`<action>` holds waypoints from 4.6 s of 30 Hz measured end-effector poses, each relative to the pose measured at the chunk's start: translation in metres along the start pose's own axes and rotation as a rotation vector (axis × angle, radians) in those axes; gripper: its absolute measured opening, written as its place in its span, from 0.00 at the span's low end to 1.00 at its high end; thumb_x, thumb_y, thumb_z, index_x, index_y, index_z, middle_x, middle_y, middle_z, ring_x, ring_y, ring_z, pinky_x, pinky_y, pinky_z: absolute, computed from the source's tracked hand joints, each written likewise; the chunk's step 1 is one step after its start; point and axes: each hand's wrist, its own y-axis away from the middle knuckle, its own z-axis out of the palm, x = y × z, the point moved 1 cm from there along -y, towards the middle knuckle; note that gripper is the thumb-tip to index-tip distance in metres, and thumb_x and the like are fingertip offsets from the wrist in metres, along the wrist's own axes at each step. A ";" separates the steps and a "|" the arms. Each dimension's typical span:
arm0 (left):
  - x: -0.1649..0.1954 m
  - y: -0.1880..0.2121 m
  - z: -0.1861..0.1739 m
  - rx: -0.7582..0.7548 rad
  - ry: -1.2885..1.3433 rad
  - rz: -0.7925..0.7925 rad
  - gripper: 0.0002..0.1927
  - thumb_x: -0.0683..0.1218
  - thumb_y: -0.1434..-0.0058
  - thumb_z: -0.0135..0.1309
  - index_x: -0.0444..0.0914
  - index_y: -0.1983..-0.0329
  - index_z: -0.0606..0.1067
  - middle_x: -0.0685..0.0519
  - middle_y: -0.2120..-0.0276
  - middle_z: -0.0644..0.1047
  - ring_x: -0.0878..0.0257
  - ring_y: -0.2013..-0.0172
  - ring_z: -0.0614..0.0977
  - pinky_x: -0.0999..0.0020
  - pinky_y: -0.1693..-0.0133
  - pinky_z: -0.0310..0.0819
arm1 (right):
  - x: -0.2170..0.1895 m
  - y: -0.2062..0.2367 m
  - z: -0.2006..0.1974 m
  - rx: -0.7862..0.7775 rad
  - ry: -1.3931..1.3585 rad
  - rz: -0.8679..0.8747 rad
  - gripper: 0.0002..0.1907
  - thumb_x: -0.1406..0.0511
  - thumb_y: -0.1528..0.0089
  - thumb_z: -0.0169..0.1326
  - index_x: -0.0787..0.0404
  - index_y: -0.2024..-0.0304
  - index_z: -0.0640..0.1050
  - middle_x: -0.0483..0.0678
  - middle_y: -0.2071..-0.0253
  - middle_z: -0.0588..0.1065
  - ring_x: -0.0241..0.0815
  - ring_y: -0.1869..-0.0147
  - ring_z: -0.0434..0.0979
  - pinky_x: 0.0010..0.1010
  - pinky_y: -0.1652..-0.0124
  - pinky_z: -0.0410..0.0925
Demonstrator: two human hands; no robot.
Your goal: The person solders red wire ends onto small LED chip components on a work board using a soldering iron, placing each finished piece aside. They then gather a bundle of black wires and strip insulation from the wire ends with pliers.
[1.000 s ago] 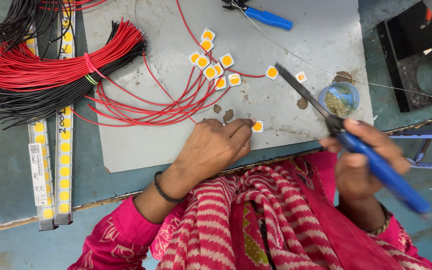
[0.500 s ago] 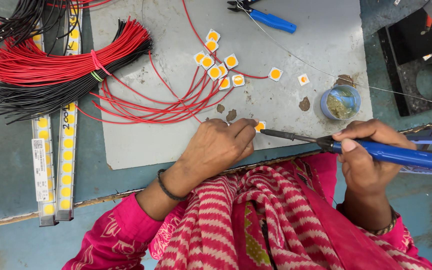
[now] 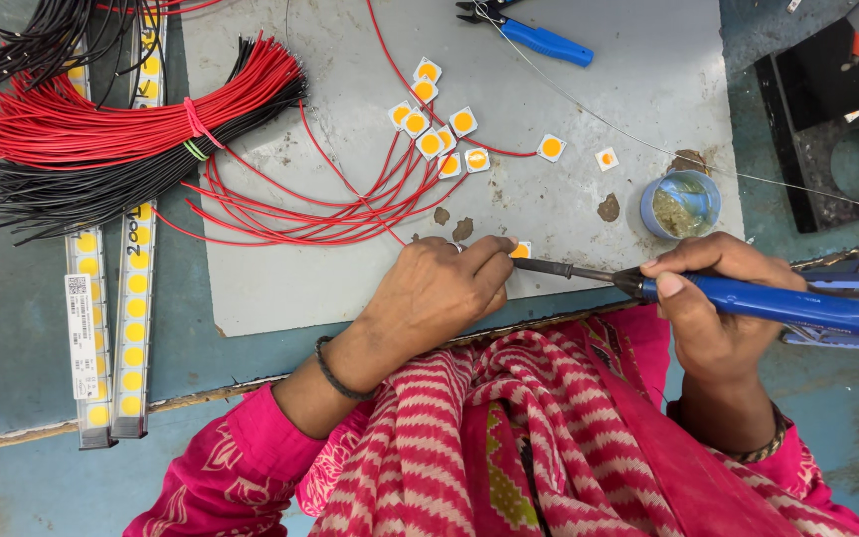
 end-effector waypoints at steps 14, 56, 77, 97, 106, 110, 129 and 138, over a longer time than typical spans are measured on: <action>0.002 -0.002 0.000 -0.020 0.004 -0.032 0.09 0.44 0.43 0.58 0.35 0.62 0.75 0.50 0.61 0.77 0.56 0.76 0.79 0.58 0.72 0.72 | -0.022 -0.004 0.000 -0.021 0.019 -0.064 0.13 0.63 0.37 0.59 0.69 0.67 0.78 0.46 0.79 0.70 0.30 0.79 0.66 0.20 0.74 0.56; 0.000 0.000 0.003 -0.017 0.038 -0.034 0.09 0.45 0.43 0.58 0.34 0.64 0.75 0.50 0.54 0.78 0.56 0.74 0.80 0.59 0.72 0.74 | -0.007 0.002 -0.002 0.054 -0.115 0.010 0.11 0.65 0.36 0.56 0.71 0.65 0.77 0.49 0.77 0.73 0.29 0.81 0.65 0.17 0.76 0.57; 0.094 0.011 -0.070 0.435 -0.250 0.171 0.09 0.44 0.37 0.61 0.40 0.54 0.80 0.57 0.61 0.79 0.69 0.67 0.73 0.72 0.62 0.60 | 0.143 0.071 -0.102 0.587 -0.555 -0.057 0.20 0.59 0.25 0.45 0.73 0.48 0.75 0.55 0.59 0.72 0.41 0.75 0.60 0.27 0.67 0.60; -0.077 0.018 -0.098 0.031 -0.500 -0.231 0.09 0.40 0.40 0.61 0.46 0.59 0.85 0.53 0.43 0.77 0.51 0.42 0.72 0.52 0.46 0.65 | 0.113 0.061 -0.058 0.587 -0.457 -0.017 0.13 0.63 0.25 0.45 0.69 0.58 0.70 0.52 0.60 0.69 0.39 0.75 0.59 0.25 0.70 0.59; -0.085 0.007 -0.113 -0.122 -0.306 -0.192 0.03 0.41 0.41 0.62 0.41 0.65 0.83 0.52 0.47 0.79 0.51 0.50 0.79 0.57 0.50 0.74 | 0.101 0.061 -0.058 0.589 -0.394 -0.065 0.12 0.64 0.26 0.43 0.70 0.55 0.70 0.56 0.56 0.69 0.41 0.77 0.59 0.29 0.67 0.61; -0.081 0.010 -0.110 -0.133 -0.124 -0.214 0.08 0.45 0.44 0.65 0.37 0.63 0.82 0.51 0.58 0.81 0.48 0.60 0.81 0.55 0.59 0.74 | 0.102 0.062 -0.061 0.601 -0.432 -0.058 0.12 0.65 0.26 0.44 0.69 0.57 0.69 0.57 0.56 0.70 0.41 0.77 0.59 0.29 0.68 0.61; -0.153 -0.010 -0.073 0.386 -0.366 -0.346 0.07 0.36 0.43 0.62 0.34 0.65 0.75 0.44 0.65 0.77 0.47 0.68 0.79 0.56 0.65 0.72 | 0.091 0.059 -0.058 0.587 -0.355 -0.114 0.15 0.64 0.26 0.47 0.75 0.56 0.70 0.55 0.64 0.68 0.40 0.79 0.61 0.29 0.70 0.61; -0.072 -0.026 -0.066 0.184 -0.204 -0.061 0.07 0.37 0.39 0.62 0.37 0.58 0.80 0.49 0.61 0.76 0.51 0.59 0.79 0.57 0.58 0.74 | 0.090 0.055 -0.052 0.607 -0.359 -0.084 0.16 0.63 0.25 0.48 0.75 0.53 0.71 0.56 0.63 0.69 0.41 0.78 0.60 0.29 0.71 0.60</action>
